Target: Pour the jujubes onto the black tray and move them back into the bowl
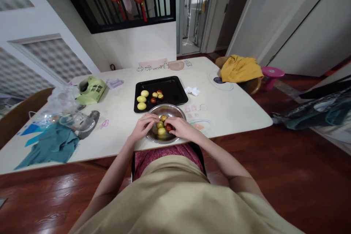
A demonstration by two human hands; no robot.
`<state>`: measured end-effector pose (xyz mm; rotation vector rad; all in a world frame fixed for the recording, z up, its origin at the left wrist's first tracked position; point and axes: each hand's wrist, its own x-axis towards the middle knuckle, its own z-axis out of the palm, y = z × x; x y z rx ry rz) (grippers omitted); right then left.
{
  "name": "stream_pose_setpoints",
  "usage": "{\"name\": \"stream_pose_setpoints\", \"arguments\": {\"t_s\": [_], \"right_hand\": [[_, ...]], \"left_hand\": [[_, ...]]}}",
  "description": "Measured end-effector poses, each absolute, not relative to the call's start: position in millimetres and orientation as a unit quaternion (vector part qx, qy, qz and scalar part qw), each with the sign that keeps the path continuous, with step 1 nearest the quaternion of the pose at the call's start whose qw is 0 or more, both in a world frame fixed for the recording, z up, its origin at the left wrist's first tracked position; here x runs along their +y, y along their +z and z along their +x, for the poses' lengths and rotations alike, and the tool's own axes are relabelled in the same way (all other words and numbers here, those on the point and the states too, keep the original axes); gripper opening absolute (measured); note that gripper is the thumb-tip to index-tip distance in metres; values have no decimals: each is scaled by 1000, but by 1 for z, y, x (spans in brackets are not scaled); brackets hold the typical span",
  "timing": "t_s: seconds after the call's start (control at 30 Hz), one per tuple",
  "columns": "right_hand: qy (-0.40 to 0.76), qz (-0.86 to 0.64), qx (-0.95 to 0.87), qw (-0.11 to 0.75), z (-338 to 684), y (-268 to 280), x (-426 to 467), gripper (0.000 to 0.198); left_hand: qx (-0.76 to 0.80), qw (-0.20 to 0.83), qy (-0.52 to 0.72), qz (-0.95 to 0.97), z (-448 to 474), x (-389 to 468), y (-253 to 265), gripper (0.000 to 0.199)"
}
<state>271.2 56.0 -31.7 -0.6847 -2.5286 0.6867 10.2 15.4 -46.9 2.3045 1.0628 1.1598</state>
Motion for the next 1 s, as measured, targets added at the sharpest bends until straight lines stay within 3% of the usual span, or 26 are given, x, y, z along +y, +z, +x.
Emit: {"name": "stream_pose_setpoints", "arguments": {"t_s": [0.27, 0.5, 0.77, 1.0], "right_hand": [[245, -253, -911, 216, 270, -39, 59, 37], [231, -236, -896, 297, 282, -43, 51, 16], [126, -160, -875, 438, 306, -75, 42, 29], [68, -133, -891, 429, 301, -101, 48, 38]], "left_hand": [[371, 175, 411, 814, 10, 16, -47, 41], [372, 175, 409, 815, 9, 16, -47, 42], [377, 178, 422, 805, 8, 16, -49, 40], [425, 143, 475, 757, 2, 23, -47, 33]]}}
